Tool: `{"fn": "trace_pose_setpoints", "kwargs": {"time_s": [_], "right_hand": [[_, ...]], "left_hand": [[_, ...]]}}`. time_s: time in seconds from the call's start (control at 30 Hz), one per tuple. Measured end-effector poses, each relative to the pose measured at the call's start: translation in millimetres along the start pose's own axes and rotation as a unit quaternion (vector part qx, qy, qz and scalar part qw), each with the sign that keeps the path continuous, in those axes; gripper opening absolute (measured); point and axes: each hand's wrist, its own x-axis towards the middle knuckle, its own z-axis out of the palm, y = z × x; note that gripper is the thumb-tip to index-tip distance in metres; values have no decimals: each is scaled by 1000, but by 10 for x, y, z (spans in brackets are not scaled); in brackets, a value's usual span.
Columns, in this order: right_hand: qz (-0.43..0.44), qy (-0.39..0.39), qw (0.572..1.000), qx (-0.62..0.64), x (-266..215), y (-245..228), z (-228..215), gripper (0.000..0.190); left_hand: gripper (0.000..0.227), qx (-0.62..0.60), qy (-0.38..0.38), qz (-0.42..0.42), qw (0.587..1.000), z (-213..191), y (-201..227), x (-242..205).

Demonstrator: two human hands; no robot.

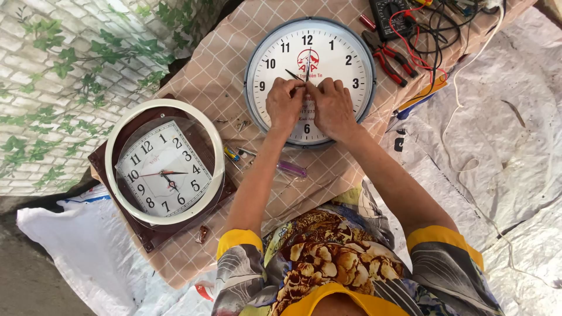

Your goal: The person is repairing two wall clocks placed on a table. They use a screwdriver to remove the hands from the first clock, then proceed to adjust the hands on the second clock, aligning them to a specific time.

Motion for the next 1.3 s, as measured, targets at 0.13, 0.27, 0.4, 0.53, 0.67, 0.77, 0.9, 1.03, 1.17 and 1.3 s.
{"fn": "trace_pose_setpoints", "kwargs": {"time_s": [0.13,0.27,0.4,0.53,0.67,0.77,0.9,1.03,1.17,1.3], "right_hand": [[13,-15,999,40,65,147,26,47],[11,-28,998,61,90,259,56,45],[-27,6,999,18,87,295,33,37],[-43,26,999,-5,64,311,92,37],[-56,36,997,-49,36,338,200,39],[-61,32,995,-73,32,332,206,41],[-60,32,995,-68,55,297,133,41],[-56,38,997,-29,147,346,94,36],[-70,61,995,22,350,440,150,15],[-81,62,993,53,551,549,260,10]], "left_hand": [[6,18,6,-1,1000,-2,28,15],[5,-8,36,-1,999,41,9,-6],[4,-4,42,-28,999,82,-14,20],[5,3,49,-23,999,65,18,11],[5,9,54,-13,998,106,-13,6],[7,13,52,-29,998,50,88,3],[10,8,36,-66,997,-3,155,42],[9,18,19,-96,995,-32,224,67],[12,32,-16,-161,986,-81,359,94],[17,48,-57,-223,972,-196,549,139]]}}
